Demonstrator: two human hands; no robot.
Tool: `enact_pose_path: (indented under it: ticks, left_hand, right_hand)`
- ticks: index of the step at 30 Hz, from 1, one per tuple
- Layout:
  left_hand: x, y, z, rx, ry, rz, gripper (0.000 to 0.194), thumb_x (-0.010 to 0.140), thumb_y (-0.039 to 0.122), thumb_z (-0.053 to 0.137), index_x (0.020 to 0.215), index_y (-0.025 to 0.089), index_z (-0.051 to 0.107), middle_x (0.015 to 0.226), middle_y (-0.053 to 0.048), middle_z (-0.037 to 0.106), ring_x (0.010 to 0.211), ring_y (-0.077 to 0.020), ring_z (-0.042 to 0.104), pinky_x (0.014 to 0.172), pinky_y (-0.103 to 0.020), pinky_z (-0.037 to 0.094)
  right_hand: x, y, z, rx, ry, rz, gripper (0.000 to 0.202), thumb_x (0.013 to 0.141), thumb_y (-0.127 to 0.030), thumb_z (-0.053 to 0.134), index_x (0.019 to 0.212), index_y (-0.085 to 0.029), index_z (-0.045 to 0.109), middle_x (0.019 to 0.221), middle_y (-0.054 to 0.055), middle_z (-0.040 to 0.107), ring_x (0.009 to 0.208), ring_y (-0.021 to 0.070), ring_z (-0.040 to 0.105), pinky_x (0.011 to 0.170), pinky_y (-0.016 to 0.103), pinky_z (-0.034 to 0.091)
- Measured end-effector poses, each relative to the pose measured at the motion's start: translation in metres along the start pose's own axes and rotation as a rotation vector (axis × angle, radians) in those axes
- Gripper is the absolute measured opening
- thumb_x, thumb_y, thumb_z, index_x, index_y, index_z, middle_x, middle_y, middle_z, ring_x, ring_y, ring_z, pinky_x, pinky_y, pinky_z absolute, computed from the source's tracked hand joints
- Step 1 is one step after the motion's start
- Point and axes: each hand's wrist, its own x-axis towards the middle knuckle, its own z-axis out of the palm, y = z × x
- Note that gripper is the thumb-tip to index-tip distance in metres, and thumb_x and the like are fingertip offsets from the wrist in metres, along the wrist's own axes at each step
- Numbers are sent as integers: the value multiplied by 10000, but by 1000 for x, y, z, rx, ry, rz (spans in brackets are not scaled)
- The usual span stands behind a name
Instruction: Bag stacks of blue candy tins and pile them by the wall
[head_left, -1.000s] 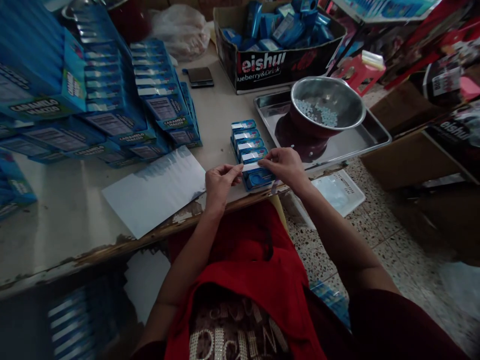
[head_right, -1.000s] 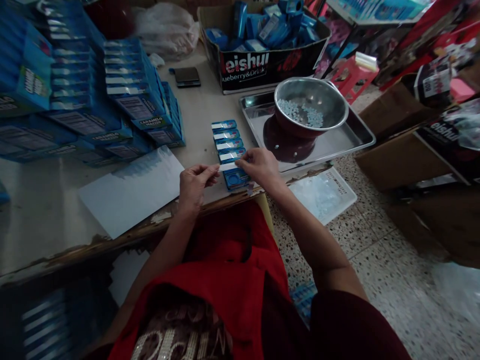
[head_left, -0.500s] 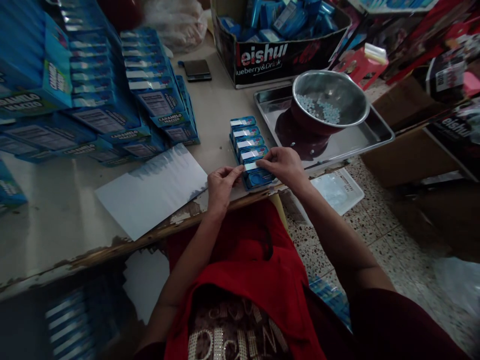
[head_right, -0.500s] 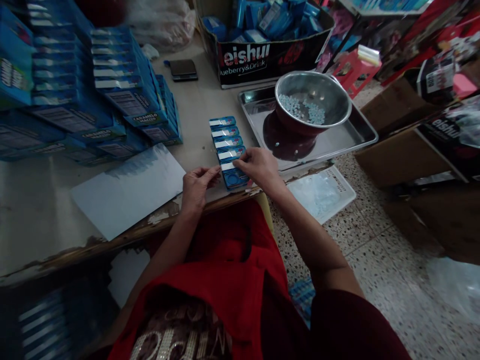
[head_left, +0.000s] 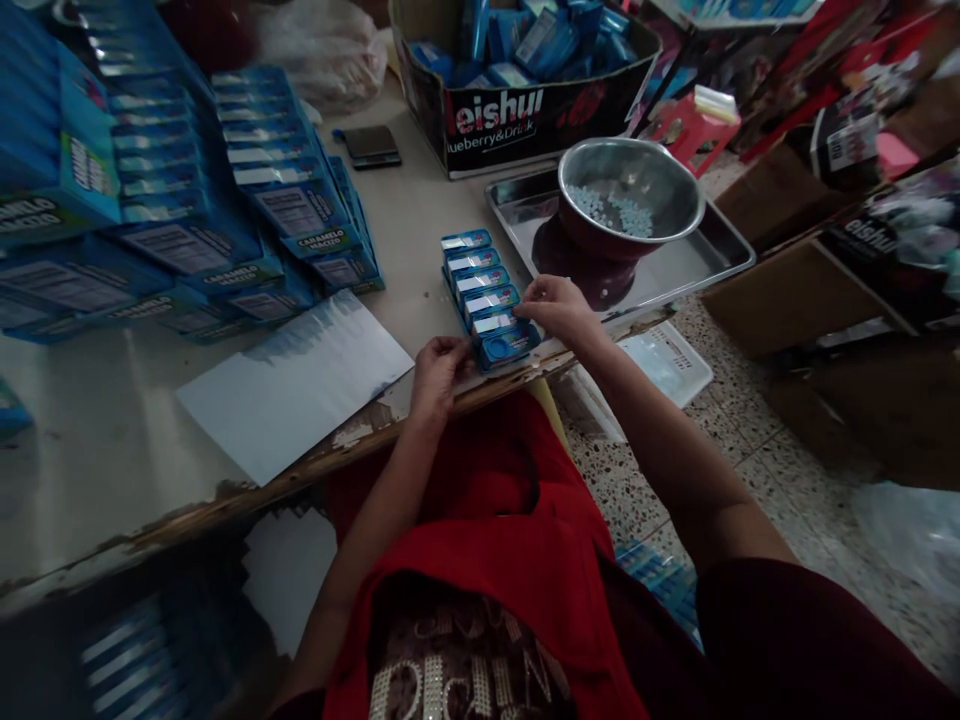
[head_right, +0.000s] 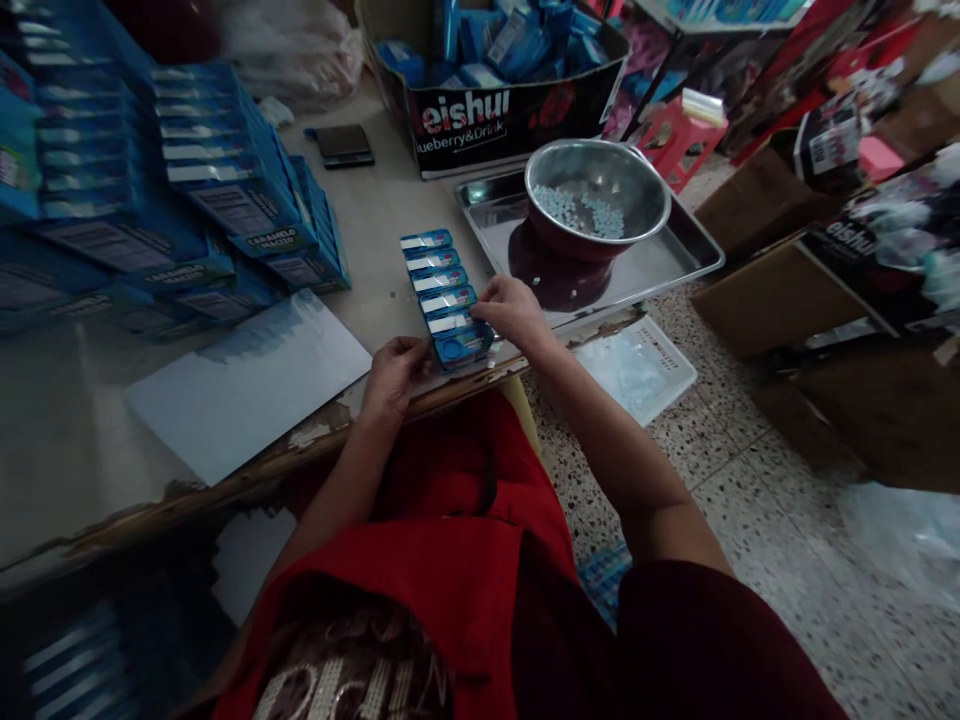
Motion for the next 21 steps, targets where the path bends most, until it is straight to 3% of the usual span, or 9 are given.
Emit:
enact_pose_path:
  ticks: [3, 6, 9, 12, 16, 21]
  left_hand:
    - [-24, -2, -2, 60, 140, 271, 390, 758, 449, 887, 862, 205, 601, 689, 48, 626, 539, -103, 577, 520, -226, 454]
    - [-57, 2, -1, 96, 66, 467, 385, 833, 525, 835, 969, 201, 678, 743, 27, 672, 541, -105, 598, 515, -228, 467]
    - [-79, 9, 6, 127, -141, 387, 549, 756, 570, 904, 1118, 192, 737, 745, 11, 708, 510, -124, 606, 481, -248, 465]
    - [-84, 13, 14, 103, -242, 275, 586, 674, 584, 957, 1068, 192, 772, 704, 6, 711, 465, -116, 562, 452, -253, 423]
    - [-78, 12, 12, -4, -211, 280, 437, 692, 570, 946, 798, 194, 749, 648, 18, 646, 476, -80, 472, 457, -235, 352]
    - [-67, 26, -12, 65, -170, 250, 366, 642, 489, 924, 753, 185, 753, 625, 18, 626, 534, -89, 500, 499, -221, 362]
  right_hand:
    - [-15, -11, -9, 72, 70, -63, 288, 873, -443, 831, 885, -219, 649, 656, -2, 552, 646, 178, 563, 574, 308, 427]
    - [-30, -24, -14, 148, 73, -93, 305, 916, -479, 816, 937, -229, 642, 641, -19, 544, 606, 158, 544, 561, 302, 439]
    - [-39, -37, -13, 198, 58, -88, 329, 927, -507, 820, 956, -239, 631, 636, -33, 545, 573, 141, 529, 547, 295, 446]
    - [-46, -47, -9, 209, 36, -73, 373, 921, -551, 830, 962, -250, 614, 650, -38, 563, 571, 141, 557, 541, 288, 436]
    - [-54, -44, -9, 307, -20, -110, 476, 834, -589, 891, 977, -250, 589, 695, -33, 624, 612, 147, 611, 567, 289, 466]
    - [-60, -23, -10, 564, -164, -142, 649, 562, -453, 1023, 983, -233, 580, 717, -37, 701, 632, 151, 670, 634, 299, 543]
